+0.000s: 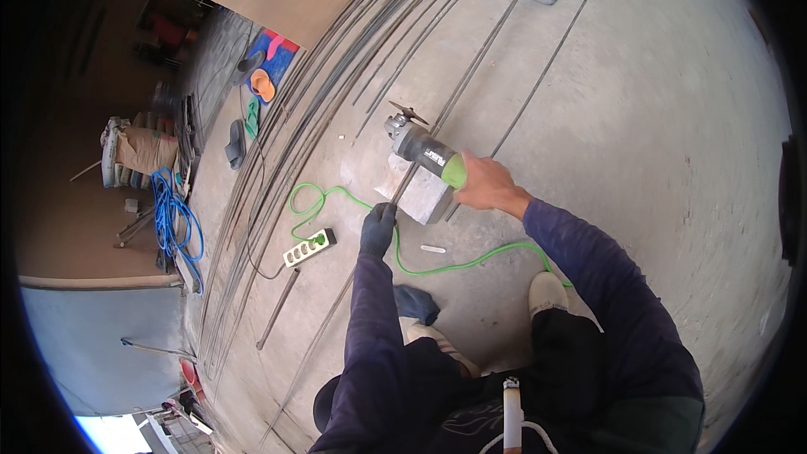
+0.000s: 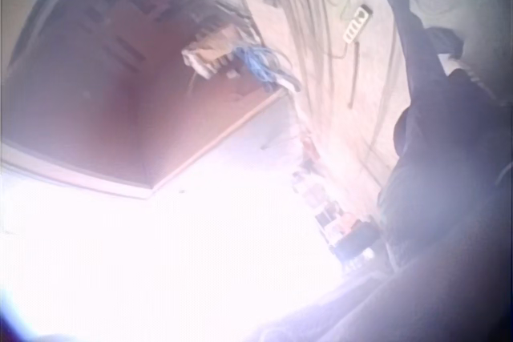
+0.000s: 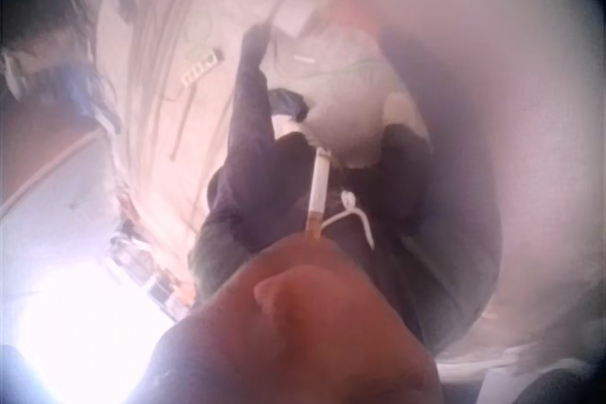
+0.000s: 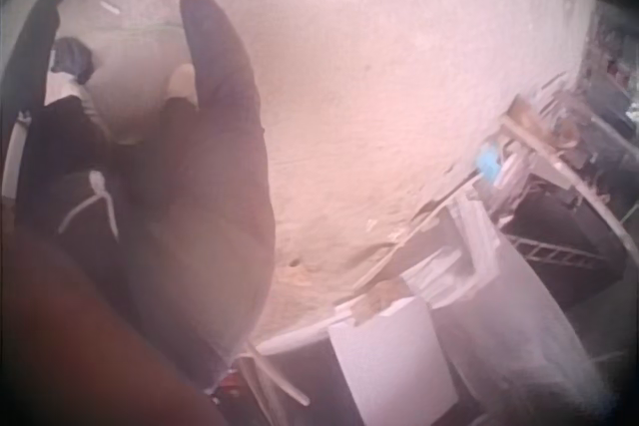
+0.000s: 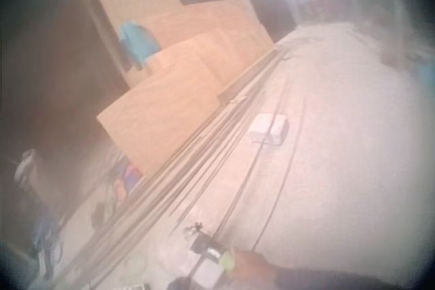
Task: The person measures and marks metal rods with a white marker, then uses a green angle grinder to cut the rods at the marked points. The person handles the rods one at a time, repositioning them on a white block before each cut.
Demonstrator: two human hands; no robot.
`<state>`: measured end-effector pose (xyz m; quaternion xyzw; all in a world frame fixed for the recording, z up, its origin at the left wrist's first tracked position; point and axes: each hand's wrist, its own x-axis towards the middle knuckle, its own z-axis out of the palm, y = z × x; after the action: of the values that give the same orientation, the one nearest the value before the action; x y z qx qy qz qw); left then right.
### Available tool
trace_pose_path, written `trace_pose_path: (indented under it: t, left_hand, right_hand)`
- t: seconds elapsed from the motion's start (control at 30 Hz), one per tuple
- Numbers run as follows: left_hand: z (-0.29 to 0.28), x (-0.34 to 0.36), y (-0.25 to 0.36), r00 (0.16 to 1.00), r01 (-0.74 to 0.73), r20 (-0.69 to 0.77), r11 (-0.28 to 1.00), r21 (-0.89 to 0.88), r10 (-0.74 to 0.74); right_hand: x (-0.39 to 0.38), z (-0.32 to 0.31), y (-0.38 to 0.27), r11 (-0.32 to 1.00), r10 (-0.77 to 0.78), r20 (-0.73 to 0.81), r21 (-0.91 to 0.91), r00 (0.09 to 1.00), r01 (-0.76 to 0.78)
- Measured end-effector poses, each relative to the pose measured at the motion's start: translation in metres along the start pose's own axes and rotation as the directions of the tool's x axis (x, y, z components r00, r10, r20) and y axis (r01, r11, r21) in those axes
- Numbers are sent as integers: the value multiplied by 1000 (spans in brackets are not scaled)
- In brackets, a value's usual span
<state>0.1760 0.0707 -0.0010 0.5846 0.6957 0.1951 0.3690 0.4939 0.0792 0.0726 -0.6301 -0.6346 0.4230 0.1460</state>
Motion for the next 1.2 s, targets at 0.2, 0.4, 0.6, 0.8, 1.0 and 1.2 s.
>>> trace_pose_path:
  t: [0.2,0.4,0.6,0.8,1.0,1.2]
  left_hand:
    - [-4,5,9,998,43,37,999,21,-43]
    - [1,5,7,998,66,-4,988,-139,-67]
    - [0,5,9,995,103,-7,992,-78,-104]
    - [1,2,16,985,170,17,982,-82,-169]
    - [-2,7,11,984,180,11,980,-87,-179]
    - [0,7,11,980,199,9,974,-106,-199]
  right_hand:
    - [1,-4,-4,999,32,13,-29,999,-32]
    - [4,1,-1,997,59,-16,-46,998,-59]
    - [7,6,1,992,94,-27,-84,995,-96]
    - [6,7,4,990,103,-39,-89,994,-106]
    - [4,6,-1,992,81,-36,-99,996,-84]
    - [4,3,-2,988,105,-8,-109,994,-105]
